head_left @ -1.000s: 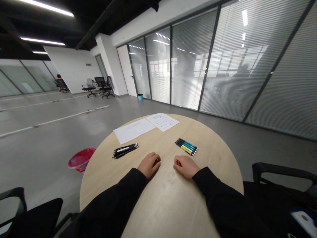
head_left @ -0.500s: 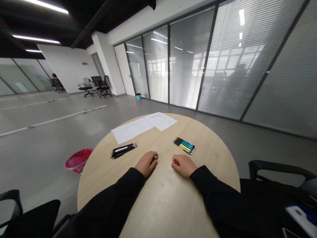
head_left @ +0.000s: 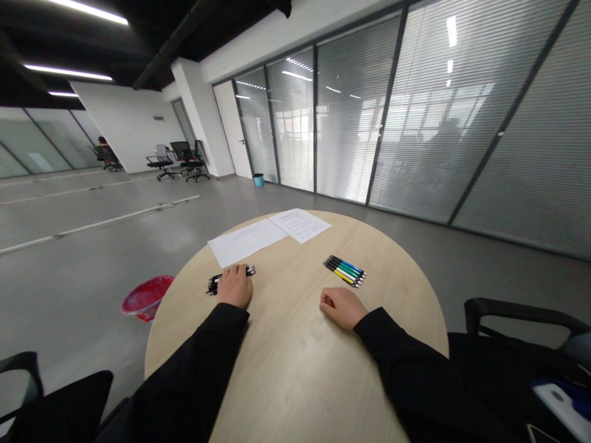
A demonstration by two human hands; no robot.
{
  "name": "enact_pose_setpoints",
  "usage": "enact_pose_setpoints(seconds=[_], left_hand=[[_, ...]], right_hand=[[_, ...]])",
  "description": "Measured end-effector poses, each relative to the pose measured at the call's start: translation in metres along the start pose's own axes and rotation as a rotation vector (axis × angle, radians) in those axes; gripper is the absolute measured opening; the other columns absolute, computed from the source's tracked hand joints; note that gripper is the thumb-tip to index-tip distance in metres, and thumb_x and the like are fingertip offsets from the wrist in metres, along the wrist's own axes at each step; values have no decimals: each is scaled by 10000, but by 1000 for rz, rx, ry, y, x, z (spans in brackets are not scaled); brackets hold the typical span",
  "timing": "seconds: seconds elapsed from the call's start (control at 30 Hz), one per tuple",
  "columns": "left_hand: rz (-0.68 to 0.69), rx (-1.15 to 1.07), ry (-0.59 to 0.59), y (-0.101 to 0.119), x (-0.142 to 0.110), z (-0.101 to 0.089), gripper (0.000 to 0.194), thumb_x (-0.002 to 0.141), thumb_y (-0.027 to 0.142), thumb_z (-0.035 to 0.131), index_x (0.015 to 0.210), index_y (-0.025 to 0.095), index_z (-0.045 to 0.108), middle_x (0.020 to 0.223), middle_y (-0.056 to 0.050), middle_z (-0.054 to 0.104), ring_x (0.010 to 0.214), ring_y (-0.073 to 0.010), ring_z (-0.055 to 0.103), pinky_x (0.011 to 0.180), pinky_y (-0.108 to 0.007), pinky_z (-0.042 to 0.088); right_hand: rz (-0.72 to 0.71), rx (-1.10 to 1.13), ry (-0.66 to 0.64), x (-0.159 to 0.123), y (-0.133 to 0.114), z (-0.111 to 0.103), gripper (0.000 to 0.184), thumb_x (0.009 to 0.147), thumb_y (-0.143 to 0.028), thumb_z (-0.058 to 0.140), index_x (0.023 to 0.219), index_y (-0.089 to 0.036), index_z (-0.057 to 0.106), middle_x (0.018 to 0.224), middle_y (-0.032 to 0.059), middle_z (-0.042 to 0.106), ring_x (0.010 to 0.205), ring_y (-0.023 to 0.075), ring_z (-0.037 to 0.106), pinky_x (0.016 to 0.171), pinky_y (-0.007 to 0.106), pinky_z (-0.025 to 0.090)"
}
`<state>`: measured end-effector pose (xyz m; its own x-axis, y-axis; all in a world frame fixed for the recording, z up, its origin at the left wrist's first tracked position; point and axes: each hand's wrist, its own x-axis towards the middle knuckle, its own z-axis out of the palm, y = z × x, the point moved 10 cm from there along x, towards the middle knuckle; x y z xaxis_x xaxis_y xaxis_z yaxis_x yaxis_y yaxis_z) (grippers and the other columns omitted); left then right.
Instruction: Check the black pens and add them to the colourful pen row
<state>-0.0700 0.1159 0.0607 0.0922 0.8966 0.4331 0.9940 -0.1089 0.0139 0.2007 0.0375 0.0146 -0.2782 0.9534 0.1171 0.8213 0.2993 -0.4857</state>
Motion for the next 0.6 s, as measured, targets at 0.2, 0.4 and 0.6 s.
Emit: enact_pose_setpoints(seconds=[0.2, 0.4, 0.6], left_hand=[[-45, 75, -37, -17, 5, 6, 314, 934, 244, 347, 1129, 145, 573, 1054, -151, 608, 985, -311, 552, 788, -402, 429], [-47, 96, -64, -20, 5, 11, 275, 924, 261, 386, 1074, 166, 597, 1065, -140, 592, 997, -307, 544, 794, -396, 423], [-92, 64, -69, -24, 6, 15, 308, 945, 284, 347, 1077, 168, 600, 1073, -140, 594, 1003, -306, 541, 814, -406, 415]], right_hand=[[-11, -16, 13, 2, 2, 2, 114, 865, -239, 536, 842, -195, 639, 791, 12, 664, 741, 134, 551, 639, 242, 281], [-22, -7, 28, 3, 4, 3, 127, 881, -248, 523, 855, -202, 638, 813, 20, 678, 774, 145, 574, 657, 245, 295], [-19, 18, 33, 2, 3, 2, 131, 881, -239, 522, 850, -205, 644, 805, 19, 678, 766, 146, 579, 651, 244, 300]])
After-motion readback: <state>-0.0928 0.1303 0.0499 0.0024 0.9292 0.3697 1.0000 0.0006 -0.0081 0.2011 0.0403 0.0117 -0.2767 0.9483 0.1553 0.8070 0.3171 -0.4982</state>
